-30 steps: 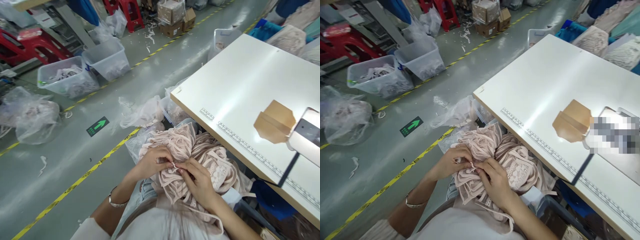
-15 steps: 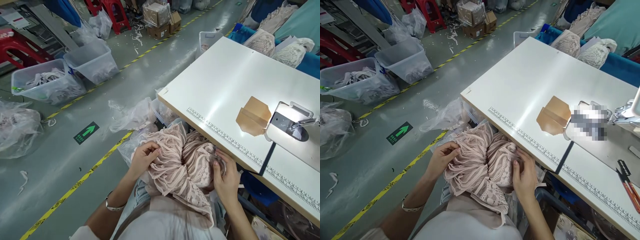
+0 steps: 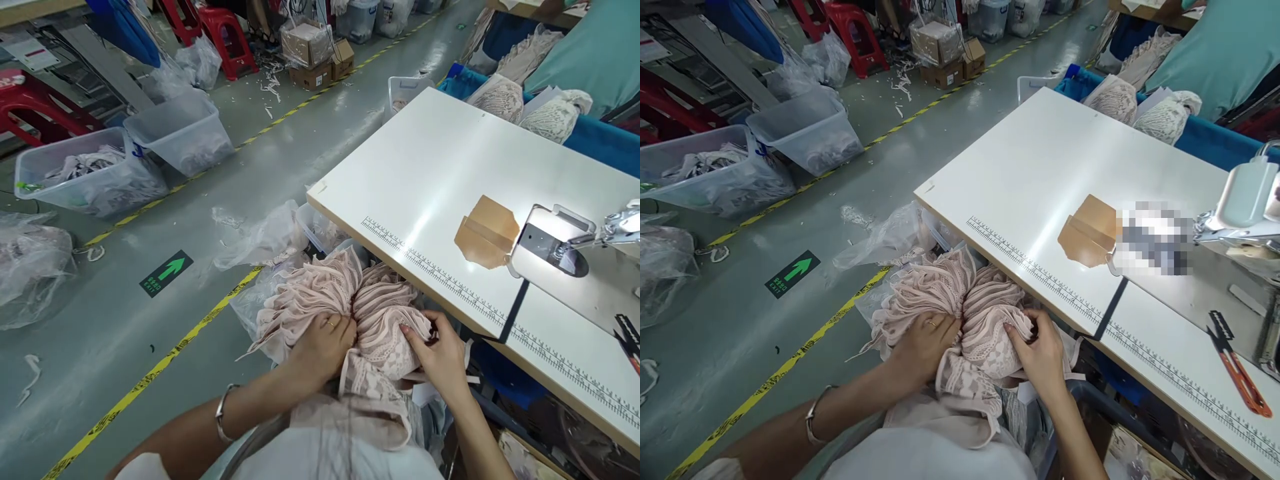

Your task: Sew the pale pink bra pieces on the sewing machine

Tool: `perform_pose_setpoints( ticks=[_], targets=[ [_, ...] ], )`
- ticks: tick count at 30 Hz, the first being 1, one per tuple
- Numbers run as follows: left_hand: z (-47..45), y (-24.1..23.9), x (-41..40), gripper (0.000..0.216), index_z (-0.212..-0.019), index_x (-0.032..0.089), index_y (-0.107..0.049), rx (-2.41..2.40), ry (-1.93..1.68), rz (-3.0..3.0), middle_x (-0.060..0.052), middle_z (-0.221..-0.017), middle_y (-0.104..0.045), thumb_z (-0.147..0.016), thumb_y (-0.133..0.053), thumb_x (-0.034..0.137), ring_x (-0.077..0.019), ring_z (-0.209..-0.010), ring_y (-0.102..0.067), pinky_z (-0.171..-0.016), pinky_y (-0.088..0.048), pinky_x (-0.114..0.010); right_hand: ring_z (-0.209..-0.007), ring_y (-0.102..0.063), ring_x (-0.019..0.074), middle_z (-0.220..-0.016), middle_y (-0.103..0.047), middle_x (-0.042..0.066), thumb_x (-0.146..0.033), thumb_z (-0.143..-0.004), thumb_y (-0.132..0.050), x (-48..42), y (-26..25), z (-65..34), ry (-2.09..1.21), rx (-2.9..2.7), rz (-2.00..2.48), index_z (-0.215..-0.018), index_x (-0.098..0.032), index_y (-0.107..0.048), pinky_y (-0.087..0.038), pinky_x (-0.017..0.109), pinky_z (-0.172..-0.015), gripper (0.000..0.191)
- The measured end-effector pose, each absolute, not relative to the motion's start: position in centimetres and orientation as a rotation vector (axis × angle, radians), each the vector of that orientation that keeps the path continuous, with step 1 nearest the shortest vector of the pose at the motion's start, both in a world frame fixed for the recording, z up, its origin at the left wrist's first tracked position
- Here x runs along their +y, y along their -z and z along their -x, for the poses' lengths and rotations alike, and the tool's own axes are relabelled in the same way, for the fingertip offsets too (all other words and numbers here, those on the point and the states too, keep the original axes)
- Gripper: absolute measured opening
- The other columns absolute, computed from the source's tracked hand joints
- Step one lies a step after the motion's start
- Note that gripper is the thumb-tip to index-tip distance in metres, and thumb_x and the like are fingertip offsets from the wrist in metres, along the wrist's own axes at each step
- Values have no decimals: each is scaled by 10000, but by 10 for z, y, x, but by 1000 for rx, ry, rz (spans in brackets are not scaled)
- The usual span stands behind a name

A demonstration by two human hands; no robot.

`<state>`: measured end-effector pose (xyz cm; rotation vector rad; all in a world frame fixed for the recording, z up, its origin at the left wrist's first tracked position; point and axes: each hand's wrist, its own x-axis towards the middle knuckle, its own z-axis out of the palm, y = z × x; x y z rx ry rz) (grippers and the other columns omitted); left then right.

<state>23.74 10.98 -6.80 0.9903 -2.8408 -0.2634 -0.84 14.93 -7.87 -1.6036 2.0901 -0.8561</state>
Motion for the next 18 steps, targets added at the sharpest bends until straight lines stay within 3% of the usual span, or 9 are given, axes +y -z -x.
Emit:
perform_pose_setpoints(
  ticks=[3,6,10,13,18],
  targets=[
    [-272,78,81,247,-1104,182,-638,-2867,443,-1060,-80,-1038,-686,-897,-622,316,-251,-960,-618,-838,-410,-407,-661,-613,181,-750,-651,8,-477,-837,-618,163,64,-4,837,1970,1627,-883,-217,-591,-482,273,-582,266],
    [-311,77,59,216,-1059,235,-672,-2813,702,-1080,-49,-1089,-685,-885,-648,362,-227,-1008,-621,-879,-392,-383,-629,-605,159,-727,-637,1,-382,-863,-596,171,53,-24,860,1772,1760,-847,-215,-586,-477,248,-564,169],
    [-329,66,47,285,-1086,255,-682,-2601,1131,-1282,-24,-1034,-722,-993,-435,363,-183,-955,-662,-847,-460,-315,-622,-605,148,-726,-616,15,-282,-869,-590,175,47,-47,920,1509,1983,-816,-209,-582,-459,239,-541,90],
    [-304,53,44,359,-1129,211,-656,-2406,1069,-1474,-50,-989,-729,-1008,-340,329,-200,-900,-670,-808,-503,-327,-647,-622,139,-784,-639,23,-272,-864,-629,179,45,-55,879,1319,2061,-856,-200,-605,-448,238,-552,77],
    [-233,45,45,333,-1207,171,-590,-2339,918,-1270,-112,-1198,-634,-940,-533,362,-256,-1121,-576,-957,-478,-422,-684,-641,148,-807,-667,28,-270,-869,-630,183,36,-55,753,1137,1983,-844,-220,-648,-451,252,-588,58]
  ],
)
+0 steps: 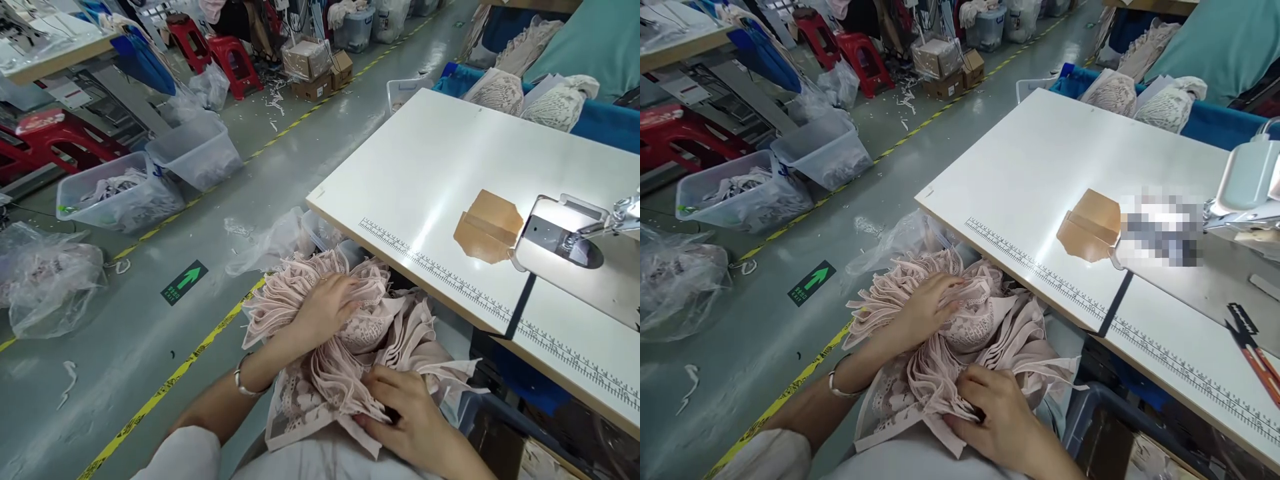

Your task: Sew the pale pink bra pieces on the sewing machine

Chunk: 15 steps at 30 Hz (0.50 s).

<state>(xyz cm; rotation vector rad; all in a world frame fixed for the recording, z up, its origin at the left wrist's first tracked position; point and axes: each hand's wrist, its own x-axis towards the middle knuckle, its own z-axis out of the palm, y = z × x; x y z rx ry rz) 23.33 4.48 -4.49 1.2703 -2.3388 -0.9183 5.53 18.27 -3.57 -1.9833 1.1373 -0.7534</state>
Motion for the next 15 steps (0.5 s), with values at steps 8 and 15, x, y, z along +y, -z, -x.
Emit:
perform_pose_setpoints(
  ticks=[8,15],
  targets=[
    [-206,65,62,87,-892,166,-716,-2377,979,-793,-66,-950,-646,-879,-643,212,-178,-911,-620,-833,-506,-302,-493,-558,133,-600,-577,1,-522,-944,-465,173,47,-34,986,1229,1368,-700,-204,-580,-392,245,-470,418],
    [-210,73,76,195,-869,199,-726,-2360,1047,-584,-10,-943,-763,-951,-551,224,-137,-907,-685,-940,-465,-290,-611,-583,159,-679,-615,8,-489,-866,-595,138,74,-11,1156,1714,1152,-784,-216,-593,-481,269,-576,285]
  ],
)
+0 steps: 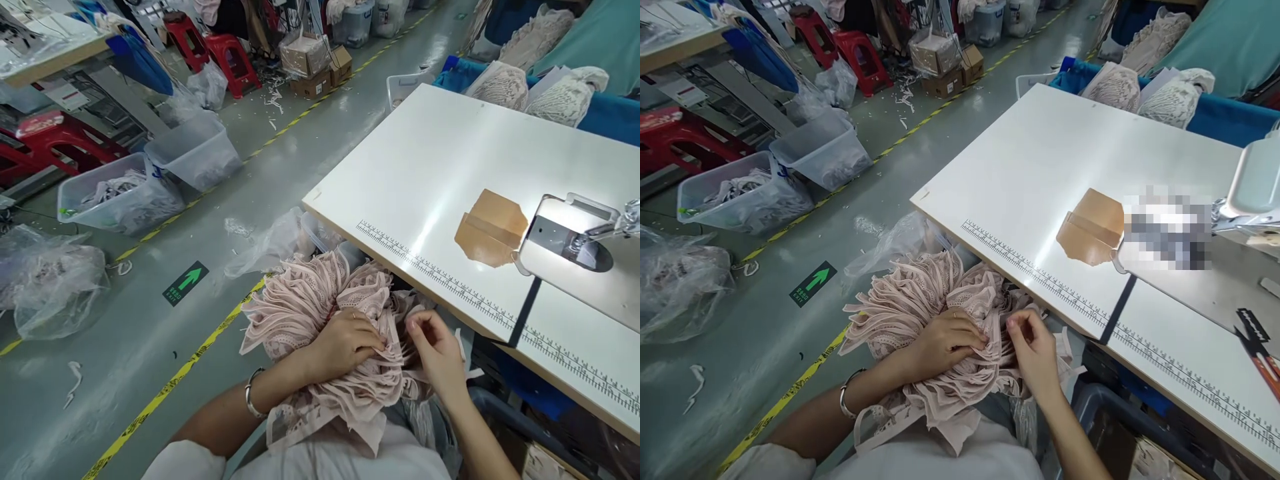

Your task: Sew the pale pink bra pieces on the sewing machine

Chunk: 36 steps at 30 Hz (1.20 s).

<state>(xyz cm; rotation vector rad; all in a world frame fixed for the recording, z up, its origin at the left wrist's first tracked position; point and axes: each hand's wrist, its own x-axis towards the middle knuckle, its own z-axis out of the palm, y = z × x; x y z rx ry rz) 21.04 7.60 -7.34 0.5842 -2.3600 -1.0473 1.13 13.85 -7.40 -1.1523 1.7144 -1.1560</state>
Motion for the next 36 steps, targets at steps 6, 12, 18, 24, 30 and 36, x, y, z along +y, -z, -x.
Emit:
perform_pose_setpoints(
  ticks=[6,12,18,24,30,36],
  targets=[
    [-211,73,79,175,-860,198,-734,-2346,1061,-615,0,-914,-773,-938,-583,242,-127,-885,-699,-911,-475,-280,-1009,-629,230,-1134,-669,90,-451,-855,-591,103,97,-6,1047,1654,1341,-1116,-230,-612,-487,416,-928,342],
    [-212,74,79,159,-866,203,-738,-2360,1049,-629,2,-923,-773,-927,-592,226,-122,-892,-699,-921,-480,-280,-933,-630,232,-960,-685,62,-454,-843,-601,90,105,-12,1043,1625,1385,-908,-220,-623,-492,406,-889,244],
    [-212,72,78,165,-867,207,-741,-2412,1057,-623,-13,-917,-772,-927,-588,229,-139,-909,-699,-930,-479,-295,-1077,-612,246,-1162,-660,94,-472,-772,-675,82,109,-17,1045,1534,1267,-1145,-221,-572,-477,414,-954,462],
    [-213,73,79,180,-863,196,-735,-2333,1091,-595,-11,-906,-772,-936,-574,232,-146,-898,-696,-919,-475,-298,-784,-585,199,-784,-615,17,-419,-764,-697,93,101,-17,1062,1507,1312,-761,-211,-619,-479,324,-754,222],
    [-216,70,80,187,-884,205,-731,-2345,1143,-630,-36,-952,-752,-946,-569,273,-148,-947,-672,-943,-468,-295,-714,-556,192,-742,-584,29,-463,-776,-708,115,98,-8,1074,1372,1341,-637,-210,-646,-468,325,-686,296],
    [-219,69,80,57,-871,205,-713,-2383,1075,-739,-75,-1320,-602,-861,-676,248,-224,-1254,-507,-1074,-396,-361,-698,-570,198,-720,-590,43,-560,-776,-695,124,92,0,968,1249,1378,-624,-208,-686,-475,324,-662,383]
  ],
)
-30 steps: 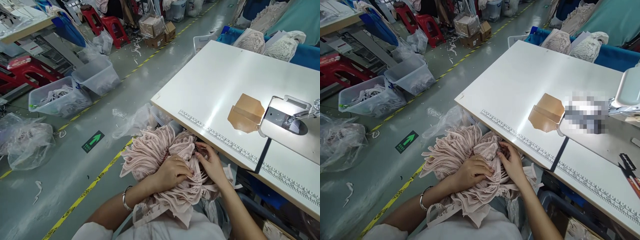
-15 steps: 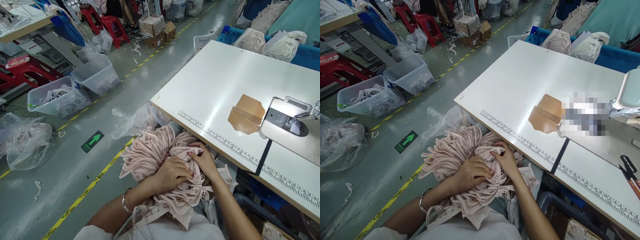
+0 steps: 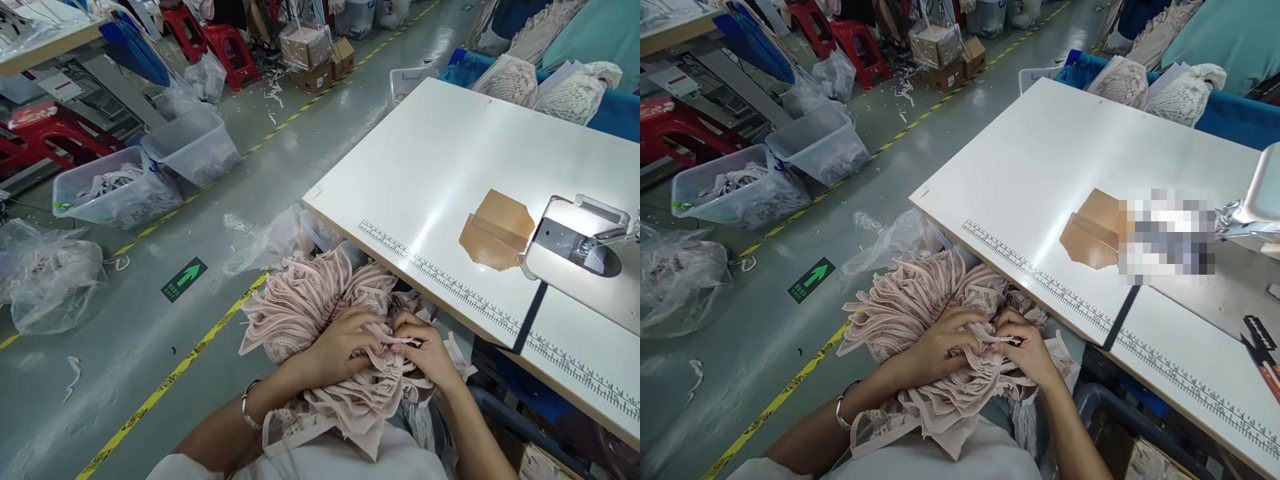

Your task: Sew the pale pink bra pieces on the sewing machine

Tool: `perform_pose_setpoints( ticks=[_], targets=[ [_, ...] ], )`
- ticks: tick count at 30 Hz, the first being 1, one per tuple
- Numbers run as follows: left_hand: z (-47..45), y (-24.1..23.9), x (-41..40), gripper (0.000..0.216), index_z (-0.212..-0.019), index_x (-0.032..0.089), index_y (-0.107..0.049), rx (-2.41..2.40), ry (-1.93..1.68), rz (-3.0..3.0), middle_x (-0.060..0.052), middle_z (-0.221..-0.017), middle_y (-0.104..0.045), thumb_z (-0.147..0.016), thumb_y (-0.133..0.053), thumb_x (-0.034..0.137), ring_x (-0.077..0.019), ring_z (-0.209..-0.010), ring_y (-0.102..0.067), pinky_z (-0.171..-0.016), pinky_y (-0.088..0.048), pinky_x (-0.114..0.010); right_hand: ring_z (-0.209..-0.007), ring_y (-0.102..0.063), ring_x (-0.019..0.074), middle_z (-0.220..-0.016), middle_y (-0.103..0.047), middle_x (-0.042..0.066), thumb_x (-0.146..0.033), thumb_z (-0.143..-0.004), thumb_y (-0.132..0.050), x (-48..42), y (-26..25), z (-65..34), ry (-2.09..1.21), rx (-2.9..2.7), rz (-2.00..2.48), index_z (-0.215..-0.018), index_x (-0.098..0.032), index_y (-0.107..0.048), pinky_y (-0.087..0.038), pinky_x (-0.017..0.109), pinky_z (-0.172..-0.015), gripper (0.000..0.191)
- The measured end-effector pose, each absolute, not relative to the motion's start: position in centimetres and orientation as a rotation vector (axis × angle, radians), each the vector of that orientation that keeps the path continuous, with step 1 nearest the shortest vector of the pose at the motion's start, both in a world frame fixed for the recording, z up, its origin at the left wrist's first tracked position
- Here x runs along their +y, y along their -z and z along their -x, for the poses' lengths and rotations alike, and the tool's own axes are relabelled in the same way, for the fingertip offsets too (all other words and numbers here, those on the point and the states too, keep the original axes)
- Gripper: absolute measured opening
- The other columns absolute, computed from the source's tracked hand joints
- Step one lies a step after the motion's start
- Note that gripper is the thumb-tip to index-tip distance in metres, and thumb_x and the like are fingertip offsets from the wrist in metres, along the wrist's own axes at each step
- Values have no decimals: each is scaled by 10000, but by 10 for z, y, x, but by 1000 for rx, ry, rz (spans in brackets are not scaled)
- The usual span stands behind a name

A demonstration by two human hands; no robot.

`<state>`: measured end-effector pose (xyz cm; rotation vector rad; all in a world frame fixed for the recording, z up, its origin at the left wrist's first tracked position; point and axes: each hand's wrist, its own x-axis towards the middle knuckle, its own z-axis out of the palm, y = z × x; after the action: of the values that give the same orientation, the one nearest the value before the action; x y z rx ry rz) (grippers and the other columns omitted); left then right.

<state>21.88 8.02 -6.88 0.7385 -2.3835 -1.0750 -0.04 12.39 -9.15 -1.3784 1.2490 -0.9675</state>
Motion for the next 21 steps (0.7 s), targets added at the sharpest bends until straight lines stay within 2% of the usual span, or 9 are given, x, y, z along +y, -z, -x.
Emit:
perform_pose_setpoints(
  ticks=[5,8,13,15,17,21],
  targets=[
    [-220,72,80,71,-910,215,-707,-2440,1151,-714,-42,-1200,-678,-866,-651,208,-185,-1122,-606,-1029,-424,-313,-651,-575,191,-704,-622,45,-613,-894,-492,123,108,2,1070,1298,1240,-732,-206,-685,-472,312,-631,480],
    [-217,71,80,66,-896,211,-709,-2431,1124,-708,-43,-1181,-686,-866,-651,208,-192,-1132,-605,-1045,-410,-314,-664,-591,191,-723,-633,36,-561,-919,-479,111,115,1,1089,1418,1151,-816,-218,-672,-485,304,-643,407],
    [-217,61,71,179,-983,188,-681,-2414,1241,-693,-61,-1130,-694,-926,-599,336,-183,-1096,-620,-1023,-428,-300,-1028,-625,242,-1070,-687,71,-507,-923,-501,83,107,-9,974,1332,1414,-1023,-244,-685,-476,366,-905,336],
    [-224,51,55,271,-1083,186,-655,-2420,1271,-796,-72,-1144,-686,-961,-527,391,-191,-1086,-622,-991,-453,-316,-1009,-633,243,-1028,-697,71,-485,-923,-505,77,102,-15,863,1295,1519,-974,-232,-689,-474,366,-894,317],
    [-233,42,29,330,-1146,190,-631,-2408,1216,-1061,-87,-1191,-664,-995,-432,406,-217,-1097,-616,-961,-474,-356,-889,-642,224,-897,-690,56,-456,-926,-507,76,98,-19,812,1290,1575,-866,-218,-673,-478,342,-815,296],
    [-246,38,-38,329,-1135,167,-628,-2479,1107,-1573,-115,-1238,-628,-987,-383,329,-252,-1133,-595,-928,-481,-357,-736,-589,189,-738,-618,31,-434,-931,-505,79,95,-24,812,1267,1625,-702,-209,-597,-442,304,-700,334]
  ],
)
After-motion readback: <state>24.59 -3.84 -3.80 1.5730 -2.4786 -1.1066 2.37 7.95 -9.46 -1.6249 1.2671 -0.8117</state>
